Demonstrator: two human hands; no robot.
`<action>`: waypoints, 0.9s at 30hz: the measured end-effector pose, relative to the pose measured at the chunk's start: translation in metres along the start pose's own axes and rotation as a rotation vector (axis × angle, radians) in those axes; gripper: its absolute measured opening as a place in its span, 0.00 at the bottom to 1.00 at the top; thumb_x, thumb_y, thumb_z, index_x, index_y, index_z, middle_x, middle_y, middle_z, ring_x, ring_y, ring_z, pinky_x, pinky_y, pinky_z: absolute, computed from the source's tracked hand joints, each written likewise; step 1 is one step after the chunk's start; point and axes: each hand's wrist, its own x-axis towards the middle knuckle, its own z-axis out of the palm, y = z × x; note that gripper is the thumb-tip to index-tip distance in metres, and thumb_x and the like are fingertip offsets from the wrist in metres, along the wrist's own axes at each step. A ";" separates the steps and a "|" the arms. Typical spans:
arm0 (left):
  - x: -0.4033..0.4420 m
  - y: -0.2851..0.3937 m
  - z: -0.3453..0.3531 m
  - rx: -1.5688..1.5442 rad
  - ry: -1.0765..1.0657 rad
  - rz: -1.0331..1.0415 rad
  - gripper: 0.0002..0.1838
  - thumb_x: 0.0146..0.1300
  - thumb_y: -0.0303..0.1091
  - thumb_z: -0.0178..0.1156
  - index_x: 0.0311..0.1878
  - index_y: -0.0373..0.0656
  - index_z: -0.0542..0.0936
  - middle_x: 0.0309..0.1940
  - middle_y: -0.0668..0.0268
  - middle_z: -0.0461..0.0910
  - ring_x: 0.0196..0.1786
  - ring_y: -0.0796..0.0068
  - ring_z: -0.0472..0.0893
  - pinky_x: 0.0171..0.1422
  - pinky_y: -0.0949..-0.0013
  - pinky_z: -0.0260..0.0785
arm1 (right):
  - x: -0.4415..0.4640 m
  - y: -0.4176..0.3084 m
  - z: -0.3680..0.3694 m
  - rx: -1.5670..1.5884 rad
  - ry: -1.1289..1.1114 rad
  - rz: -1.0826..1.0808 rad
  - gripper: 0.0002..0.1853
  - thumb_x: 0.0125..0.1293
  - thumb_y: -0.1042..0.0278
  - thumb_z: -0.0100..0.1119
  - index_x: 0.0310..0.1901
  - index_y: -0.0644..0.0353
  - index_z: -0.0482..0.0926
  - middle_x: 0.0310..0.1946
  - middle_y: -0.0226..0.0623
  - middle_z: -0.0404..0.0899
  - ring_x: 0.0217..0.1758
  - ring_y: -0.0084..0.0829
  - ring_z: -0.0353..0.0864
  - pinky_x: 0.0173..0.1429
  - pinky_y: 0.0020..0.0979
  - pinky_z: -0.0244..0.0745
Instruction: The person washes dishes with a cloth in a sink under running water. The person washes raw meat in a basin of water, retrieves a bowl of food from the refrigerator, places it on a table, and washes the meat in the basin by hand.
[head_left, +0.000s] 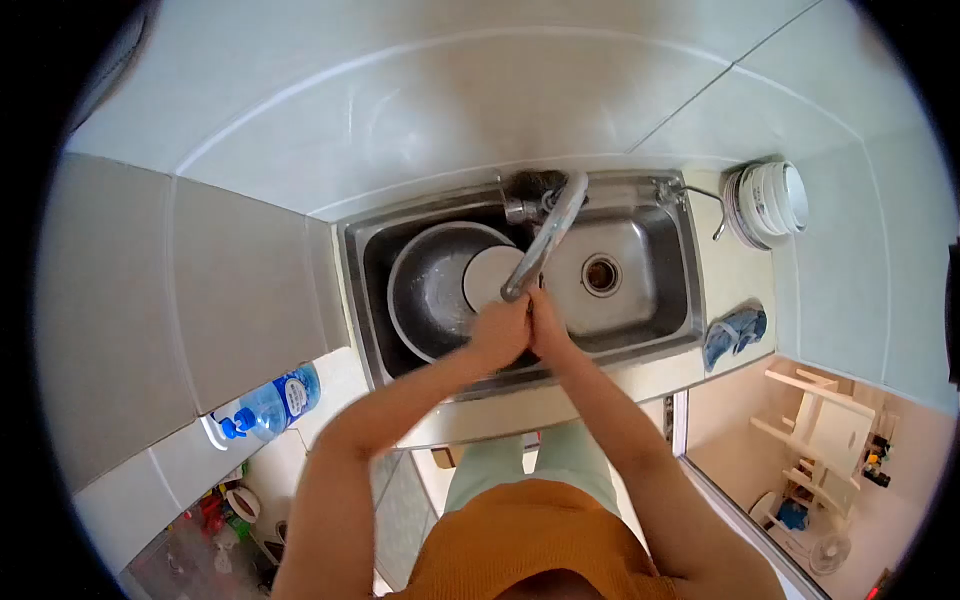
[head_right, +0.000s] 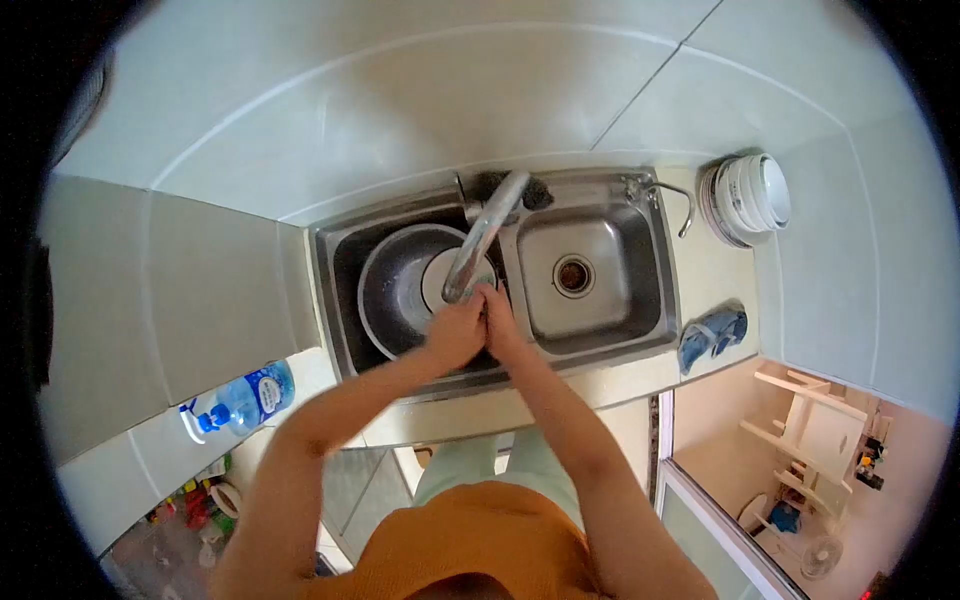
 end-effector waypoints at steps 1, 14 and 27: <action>0.006 -0.015 0.012 0.137 0.197 0.251 0.10 0.57 0.34 0.55 0.39 0.40 0.79 0.42 0.52 0.79 0.52 0.56 0.77 0.56 0.52 0.67 | 0.006 -0.007 0.003 -0.142 -0.021 -0.010 0.35 0.60 0.61 0.53 0.68 0.60 0.56 0.59 0.46 0.67 0.47 0.38 0.75 0.40 0.41 0.76; 0.000 -0.053 -0.016 0.544 -0.076 0.643 0.28 0.51 0.34 0.63 0.55 0.32 0.72 0.43 0.49 0.78 0.55 0.45 0.75 0.54 0.49 0.70 | -0.024 -0.074 0.019 -0.666 -0.029 0.389 0.35 0.56 0.62 0.48 0.66 0.63 0.57 0.49 0.42 0.74 0.48 0.49 0.78 0.40 0.51 0.83; 0.047 -0.089 -0.037 -1.285 0.129 -0.190 0.28 0.54 0.35 0.68 0.57 0.39 0.70 0.50 0.57 0.76 0.51 0.62 0.79 0.52 0.62 0.73 | -0.045 -0.038 0.020 -0.022 -0.322 0.139 0.22 0.68 0.60 0.56 0.60 0.60 0.70 0.57 0.36 0.75 0.58 0.35 0.76 0.64 0.41 0.72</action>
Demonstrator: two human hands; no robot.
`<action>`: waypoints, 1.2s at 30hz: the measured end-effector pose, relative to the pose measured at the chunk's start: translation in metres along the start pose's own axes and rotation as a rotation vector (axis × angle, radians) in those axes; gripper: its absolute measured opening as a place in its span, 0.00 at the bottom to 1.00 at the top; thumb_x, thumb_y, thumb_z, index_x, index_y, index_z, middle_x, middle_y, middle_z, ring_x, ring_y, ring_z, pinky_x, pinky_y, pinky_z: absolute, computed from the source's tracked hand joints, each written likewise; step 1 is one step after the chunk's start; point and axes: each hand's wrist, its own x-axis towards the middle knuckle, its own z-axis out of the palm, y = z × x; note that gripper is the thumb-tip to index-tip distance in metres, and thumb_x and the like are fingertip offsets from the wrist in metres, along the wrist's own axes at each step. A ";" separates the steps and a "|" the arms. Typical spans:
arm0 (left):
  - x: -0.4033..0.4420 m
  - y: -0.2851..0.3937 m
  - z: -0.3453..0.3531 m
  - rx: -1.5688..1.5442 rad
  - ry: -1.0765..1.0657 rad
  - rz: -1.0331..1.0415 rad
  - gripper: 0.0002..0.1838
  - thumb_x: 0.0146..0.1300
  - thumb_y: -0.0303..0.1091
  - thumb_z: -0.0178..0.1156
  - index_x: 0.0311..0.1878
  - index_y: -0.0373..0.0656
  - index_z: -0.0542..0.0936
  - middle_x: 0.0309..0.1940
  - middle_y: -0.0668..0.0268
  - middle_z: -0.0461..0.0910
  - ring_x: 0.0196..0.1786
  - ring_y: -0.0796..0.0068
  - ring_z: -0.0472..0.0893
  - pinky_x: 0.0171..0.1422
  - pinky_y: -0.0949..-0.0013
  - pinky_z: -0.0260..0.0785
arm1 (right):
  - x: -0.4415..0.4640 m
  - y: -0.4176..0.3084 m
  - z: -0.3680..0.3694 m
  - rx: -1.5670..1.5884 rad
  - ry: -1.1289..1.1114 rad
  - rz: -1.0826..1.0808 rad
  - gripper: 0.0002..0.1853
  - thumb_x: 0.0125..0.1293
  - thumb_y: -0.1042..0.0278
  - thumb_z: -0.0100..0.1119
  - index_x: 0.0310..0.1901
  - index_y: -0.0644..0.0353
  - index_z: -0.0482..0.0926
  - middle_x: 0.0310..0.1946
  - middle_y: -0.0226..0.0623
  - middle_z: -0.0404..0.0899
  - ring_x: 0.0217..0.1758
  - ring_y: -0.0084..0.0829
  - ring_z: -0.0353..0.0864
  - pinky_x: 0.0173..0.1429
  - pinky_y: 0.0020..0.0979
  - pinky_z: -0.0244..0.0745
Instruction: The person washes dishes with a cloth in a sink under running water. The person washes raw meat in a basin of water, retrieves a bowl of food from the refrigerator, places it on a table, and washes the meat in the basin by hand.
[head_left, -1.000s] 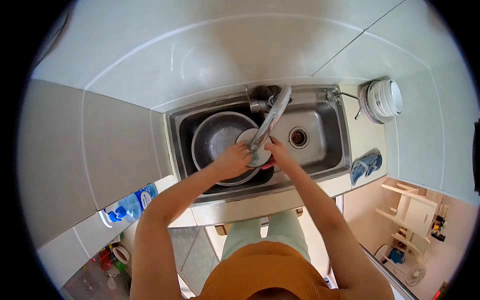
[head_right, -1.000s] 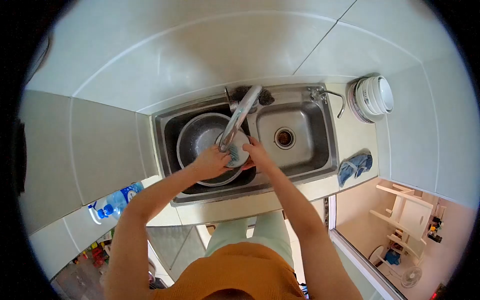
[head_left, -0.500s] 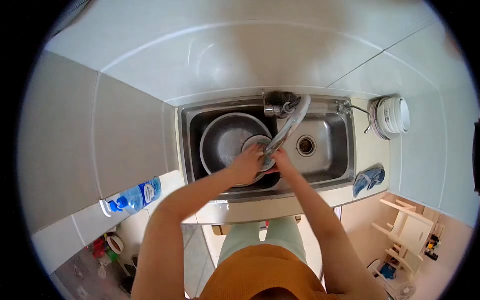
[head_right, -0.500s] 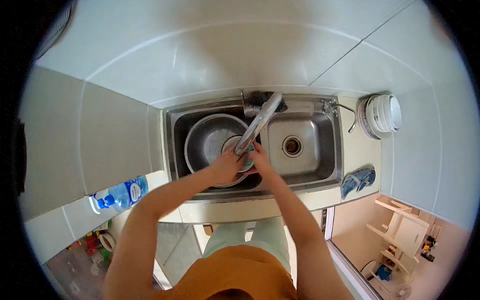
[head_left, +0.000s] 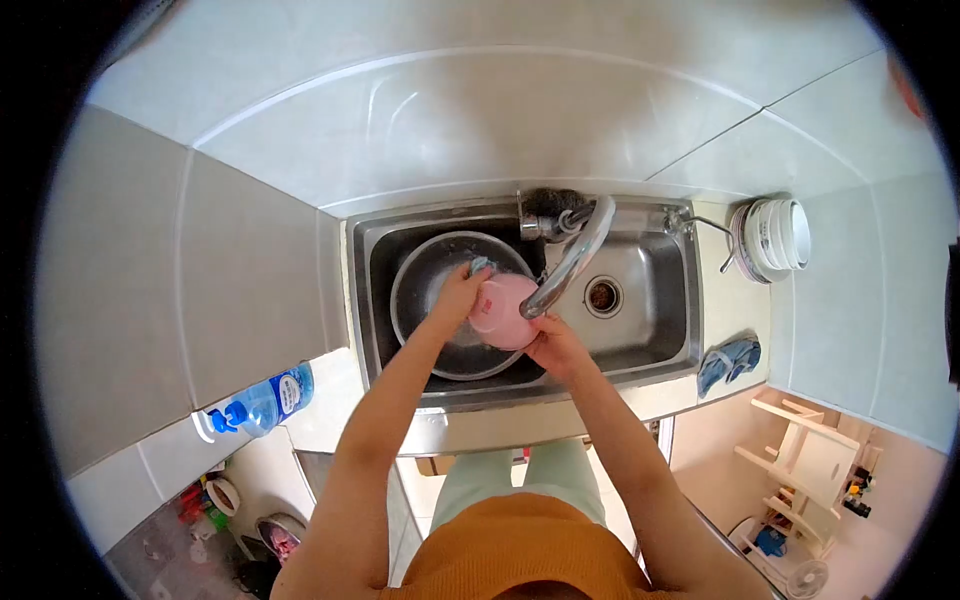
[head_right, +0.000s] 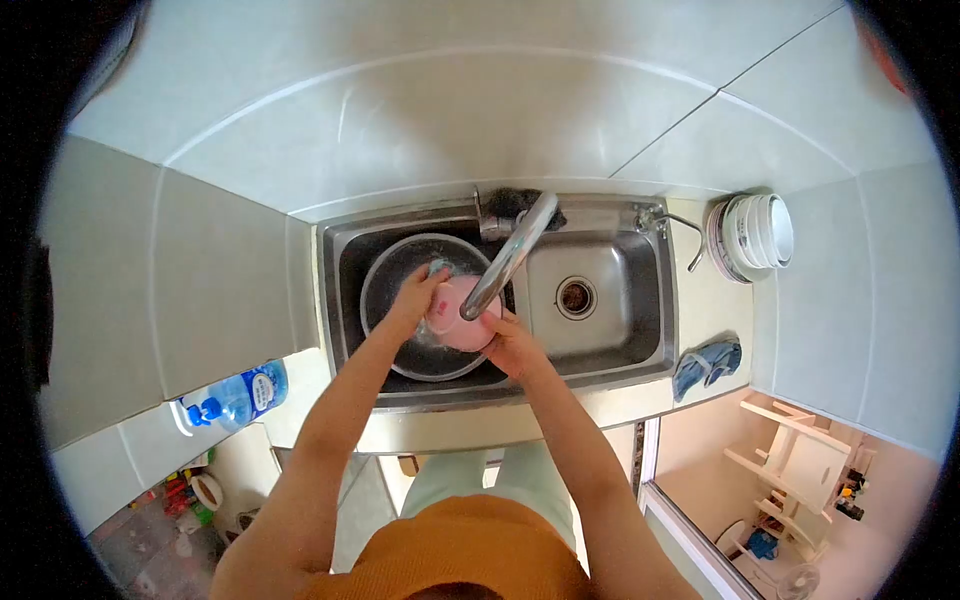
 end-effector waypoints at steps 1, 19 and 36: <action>0.003 -0.001 0.001 0.179 0.039 0.063 0.27 0.53 0.37 0.69 0.55 0.39 0.72 0.49 0.56 0.76 0.52 0.60 0.79 0.54 0.60 0.73 | 0.003 -0.001 0.004 -0.109 0.023 0.008 0.21 0.66 0.64 0.57 0.59 0.60 0.70 0.55 0.36 0.76 0.58 0.34 0.76 0.63 0.40 0.72; -0.045 -0.039 0.019 -1.087 -0.166 -0.226 0.36 0.62 0.64 0.51 0.61 0.42 0.68 0.56 0.55 0.72 0.56 0.58 0.75 0.62 0.52 0.66 | 0.048 0.017 0.064 -1.759 0.105 -0.493 0.10 0.52 0.66 0.62 0.35 0.59 0.79 0.31 0.48 0.81 0.38 0.50 0.81 0.43 0.40 0.76; -0.067 -0.056 0.006 -0.114 0.123 -0.384 0.27 0.61 0.34 0.54 0.64 0.39 0.64 0.60 0.52 0.66 0.54 0.51 0.75 0.41 0.51 0.83 | 0.100 -0.080 0.088 -1.703 0.441 -0.378 0.37 0.58 0.67 0.54 0.65 0.78 0.53 0.31 0.63 0.79 0.37 0.57 0.82 0.46 0.46 0.78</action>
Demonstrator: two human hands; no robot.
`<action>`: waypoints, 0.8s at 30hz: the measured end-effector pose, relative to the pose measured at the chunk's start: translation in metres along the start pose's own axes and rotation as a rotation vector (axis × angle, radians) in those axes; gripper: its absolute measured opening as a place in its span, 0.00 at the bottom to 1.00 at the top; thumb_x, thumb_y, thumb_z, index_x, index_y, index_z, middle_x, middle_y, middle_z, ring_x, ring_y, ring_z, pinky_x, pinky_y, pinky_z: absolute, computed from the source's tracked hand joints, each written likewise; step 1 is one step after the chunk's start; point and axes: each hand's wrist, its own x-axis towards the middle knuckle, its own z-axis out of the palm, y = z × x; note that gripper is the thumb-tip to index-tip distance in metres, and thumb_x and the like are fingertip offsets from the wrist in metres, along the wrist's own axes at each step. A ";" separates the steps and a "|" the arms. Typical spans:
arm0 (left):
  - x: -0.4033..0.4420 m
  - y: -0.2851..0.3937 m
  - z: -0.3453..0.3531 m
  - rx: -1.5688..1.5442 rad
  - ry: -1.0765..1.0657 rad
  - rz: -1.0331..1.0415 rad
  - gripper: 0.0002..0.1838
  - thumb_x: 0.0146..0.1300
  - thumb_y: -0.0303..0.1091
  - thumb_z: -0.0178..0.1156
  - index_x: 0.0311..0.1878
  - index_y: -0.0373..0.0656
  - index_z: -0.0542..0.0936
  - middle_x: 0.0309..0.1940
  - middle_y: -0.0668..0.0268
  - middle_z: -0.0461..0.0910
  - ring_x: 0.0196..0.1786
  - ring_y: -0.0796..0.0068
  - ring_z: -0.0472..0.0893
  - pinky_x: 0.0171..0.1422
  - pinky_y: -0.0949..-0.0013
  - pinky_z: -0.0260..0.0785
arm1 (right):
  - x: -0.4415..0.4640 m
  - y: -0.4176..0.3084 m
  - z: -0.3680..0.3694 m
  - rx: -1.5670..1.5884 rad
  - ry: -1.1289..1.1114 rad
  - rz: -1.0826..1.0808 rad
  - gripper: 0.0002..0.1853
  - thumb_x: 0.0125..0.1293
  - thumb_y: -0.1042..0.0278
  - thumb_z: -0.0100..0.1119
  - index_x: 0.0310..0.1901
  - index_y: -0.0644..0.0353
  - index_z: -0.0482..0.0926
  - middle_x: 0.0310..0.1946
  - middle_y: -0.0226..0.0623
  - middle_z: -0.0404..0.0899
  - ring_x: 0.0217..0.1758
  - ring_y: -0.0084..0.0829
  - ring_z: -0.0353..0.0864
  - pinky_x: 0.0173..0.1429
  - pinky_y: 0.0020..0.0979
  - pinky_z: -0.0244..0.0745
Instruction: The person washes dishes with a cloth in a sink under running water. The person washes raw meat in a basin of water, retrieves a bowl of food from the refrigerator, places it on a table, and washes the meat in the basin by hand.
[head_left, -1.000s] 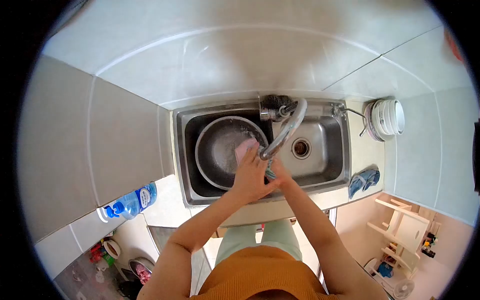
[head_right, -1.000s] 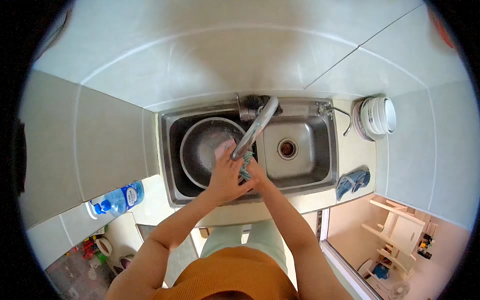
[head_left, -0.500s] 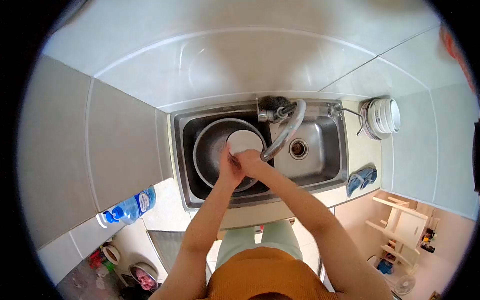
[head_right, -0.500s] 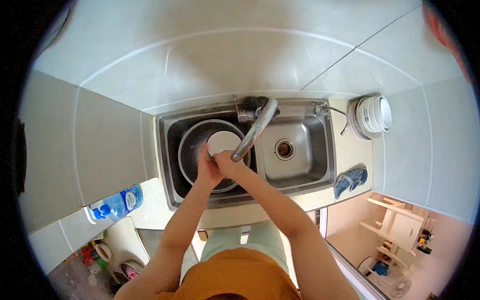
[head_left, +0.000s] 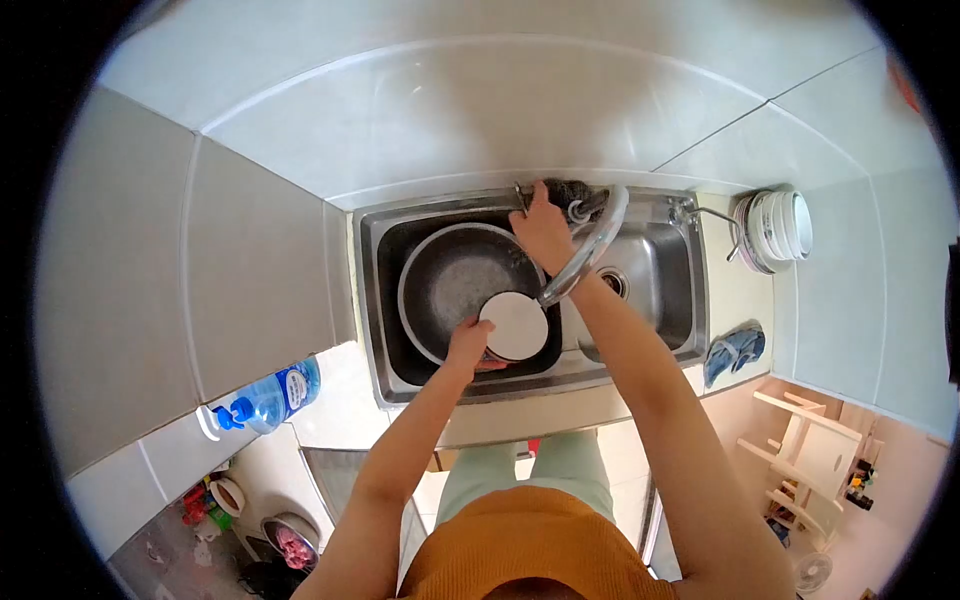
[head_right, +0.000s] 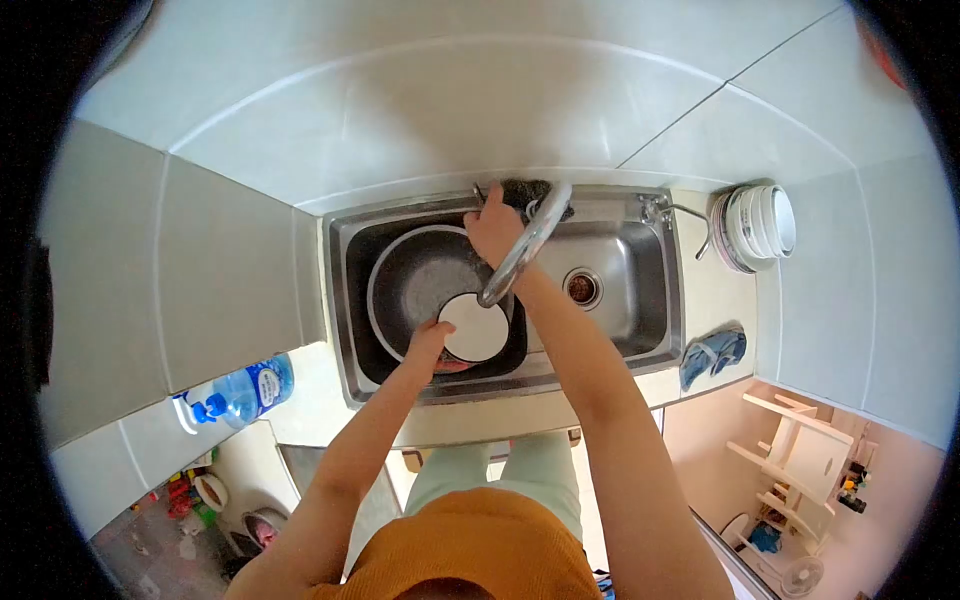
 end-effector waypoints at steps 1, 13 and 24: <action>0.007 0.001 0.001 0.007 -0.017 -0.016 0.26 0.61 0.33 0.54 0.63 0.39 0.65 0.59 0.51 0.66 0.54 0.50 0.74 0.40 0.49 0.83 | -0.004 -0.005 -0.009 0.057 0.024 0.013 0.38 0.58 0.66 0.54 0.66 0.78 0.52 0.31 0.64 0.79 0.37 0.57 0.82 0.46 0.45 0.78; 0.007 0.017 0.028 -0.040 -0.077 0.076 0.25 0.55 0.22 0.52 0.60 0.38 0.68 0.54 0.53 0.72 0.56 0.52 0.75 0.47 0.47 0.80 | 0.016 0.002 0.003 0.591 -0.169 0.119 0.56 0.55 0.38 0.59 0.70 0.77 0.46 0.67 0.67 0.56 0.76 0.50 0.46 0.76 0.38 0.47; 0.037 -0.010 -0.011 -0.149 -0.129 0.388 0.40 0.58 0.59 0.62 0.66 0.44 0.64 0.57 0.57 0.74 0.57 0.59 0.77 0.59 0.56 0.72 | -0.110 0.034 -0.019 0.556 -0.618 0.104 0.39 0.54 0.67 0.61 0.66 0.68 0.56 0.53 0.53 0.72 0.40 0.42 0.83 0.38 0.36 0.80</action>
